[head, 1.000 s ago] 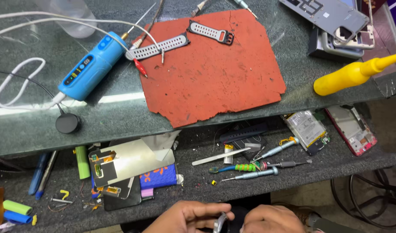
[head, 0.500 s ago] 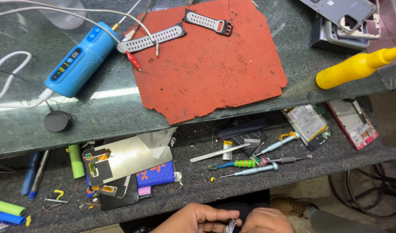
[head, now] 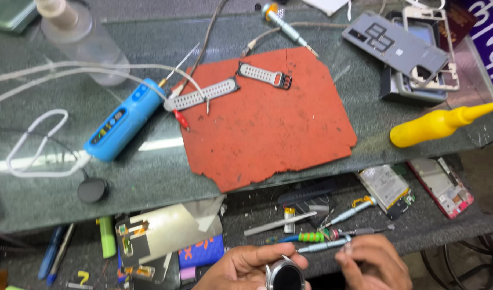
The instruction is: The person disassembles a smartwatch, removes the internal circuit board and battery, and then reassembles the components. They use tweezers to handle small parts and a screwdriver to adjust screws on the watch casing.
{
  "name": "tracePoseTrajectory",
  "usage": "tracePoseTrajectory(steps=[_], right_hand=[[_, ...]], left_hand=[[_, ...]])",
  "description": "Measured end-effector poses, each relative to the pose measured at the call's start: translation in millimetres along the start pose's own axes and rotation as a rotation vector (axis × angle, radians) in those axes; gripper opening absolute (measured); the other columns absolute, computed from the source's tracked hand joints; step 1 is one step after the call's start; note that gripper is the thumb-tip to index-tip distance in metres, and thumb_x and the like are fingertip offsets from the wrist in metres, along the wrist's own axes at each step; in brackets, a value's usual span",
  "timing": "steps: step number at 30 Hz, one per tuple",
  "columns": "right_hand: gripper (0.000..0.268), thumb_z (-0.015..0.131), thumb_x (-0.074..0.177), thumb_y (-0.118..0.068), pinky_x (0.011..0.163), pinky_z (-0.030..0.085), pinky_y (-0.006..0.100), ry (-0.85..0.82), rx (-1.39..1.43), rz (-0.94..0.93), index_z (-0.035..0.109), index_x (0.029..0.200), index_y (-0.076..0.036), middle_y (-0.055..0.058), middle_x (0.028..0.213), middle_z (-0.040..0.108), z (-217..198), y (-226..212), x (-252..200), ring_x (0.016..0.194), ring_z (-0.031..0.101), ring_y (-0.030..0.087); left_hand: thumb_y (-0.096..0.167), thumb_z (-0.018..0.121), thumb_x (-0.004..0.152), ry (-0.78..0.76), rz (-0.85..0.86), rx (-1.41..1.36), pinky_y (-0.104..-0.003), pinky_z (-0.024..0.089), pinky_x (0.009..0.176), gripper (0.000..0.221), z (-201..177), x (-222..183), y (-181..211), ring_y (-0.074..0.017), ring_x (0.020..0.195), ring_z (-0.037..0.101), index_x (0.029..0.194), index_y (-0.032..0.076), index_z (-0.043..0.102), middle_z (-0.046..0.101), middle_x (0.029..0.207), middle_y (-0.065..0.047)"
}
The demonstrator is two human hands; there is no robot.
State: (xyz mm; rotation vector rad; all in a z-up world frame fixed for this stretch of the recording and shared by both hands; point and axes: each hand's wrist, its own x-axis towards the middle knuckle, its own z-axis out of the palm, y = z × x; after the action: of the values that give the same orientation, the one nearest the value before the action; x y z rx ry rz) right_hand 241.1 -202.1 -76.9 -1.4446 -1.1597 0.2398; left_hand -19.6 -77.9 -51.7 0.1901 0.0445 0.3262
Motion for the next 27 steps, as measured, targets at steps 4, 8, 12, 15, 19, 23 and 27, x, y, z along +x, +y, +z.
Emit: tracePoseTrajectory(steps=[4, 8, 12, 15, 19, 23, 27], right_hand=[[0.023, 0.084, 0.073, -0.002, 0.072, 0.057, 0.026, 0.021, -0.185, -0.115, 0.067, 0.086, -0.009, 0.009, 0.085, 0.069, 15, 23, 6, 0.075, 0.069, 0.016], [0.029, 0.09, 0.064, -0.011, 0.069, 0.06, 0.025, -0.142, -0.311, -0.247, 0.066, 0.08, -0.015, 0.002, 0.077, 0.068, 2, 53, -7, 0.07, 0.07, 0.012], [0.033, 0.092, 0.059, -0.013, 0.07, 0.06, 0.026, -0.149, -0.379, -0.154, 0.064, 0.076, -0.017, -0.002, 0.074, 0.067, -4, 76, -31, 0.068, 0.07, 0.011], [0.033, 0.092, 0.059, -0.014, 0.071, 0.06, 0.027, -0.145, -0.401, -0.188, 0.064, 0.075, -0.018, -0.004, 0.075, 0.066, -8, 97, -40, 0.067, 0.068, 0.01], [0.03, 0.091, 0.061, -0.017, 0.075, 0.062, 0.028, -0.244, -0.329, -0.221, 0.066, 0.076, -0.02, -0.004, 0.079, 0.067, -23, 113, -47, 0.07, 0.071, 0.009], [0.03, 0.09, 0.062, -0.017, 0.071, 0.063, 0.027, -0.264, -0.36, -0.23, 0.065, 0.076, -0.019, -0.005, 0.078, 0.067, -23, 111, -45, 0.07, 0.072, 0.01], [0.029, 0.089, 0.063, -0.019, 0.07, 0.064, 0.028, -0.279, -0.407, -0.23, 0.063, 0.076, -0.018, -0.003, 0.077, 0.066, -23, 103, -45, 0.07, 0.072, 0.012]], left_hand=[[0.002, 0.07, 0.097, -0.056, 0.019, -0.029, -0.048, 0.046, 0.123, 0.056, 15, 21, 25, -0.0363, 0.137, 0.061, 0.15, 0.001, 0.053, 0.058, 0.149, -0.023], [0.001, 0.074, 0.092, 0.003, 0.024, -0.14, -0.05, 0.048, 0.12, 0.058, 15, 26, 47, -0.0371, 0.133, 0.062, 0.148, 0.001, 0.056, 0.059, 0.145, -0.024], [0.0, 0.072, 0.098, 0.054, -0.013, -0.063, -0.05, 0.047, 0.124, 0.053, 8, 22, 52, -0.0386, 0.135, 0.061, 0.148, 0.0, 0.057, 0.06, 0.147, -0.026], [-0.003, 0.07, 0.095, -0.016, 0.041, -0.173, -0.048, 0.047, 0.119, 0.057, 6, 22, 51, -0.0352, 0.132, 0.062, 0.151, 0.003, 0.057, 0.059, 0.149, -0.023], [-0.005, 0.068, 0.098, -0.079, 0.017, -0.164, -0.047, 0.045, 0.122, 0.057, 0, 23, 53, -0.0342, 0.134, 0.06, 0.153, 0.002, 0.055, 0.057, 0.148, -0.022], [-0.005, 0.068, 0.099, -0.122, 0.006, -0.138, -0.046, 0.042, 0.126, 0.057, -7, 30, 51, -0.0342, 0.137, 0.058, 0.155, 0.001, 0.055, 0.054, 0.146, -0.022], [-0.005, 0.067, 0.099, -0.122, -0.004, -0.117, -0.046, 0.038, 0.129, 0.057, -9, 31, 51, -0.033, 0.141, 0.055, 0.154, 0.001, 0.055, 0.055, 0.15, -0.025]])
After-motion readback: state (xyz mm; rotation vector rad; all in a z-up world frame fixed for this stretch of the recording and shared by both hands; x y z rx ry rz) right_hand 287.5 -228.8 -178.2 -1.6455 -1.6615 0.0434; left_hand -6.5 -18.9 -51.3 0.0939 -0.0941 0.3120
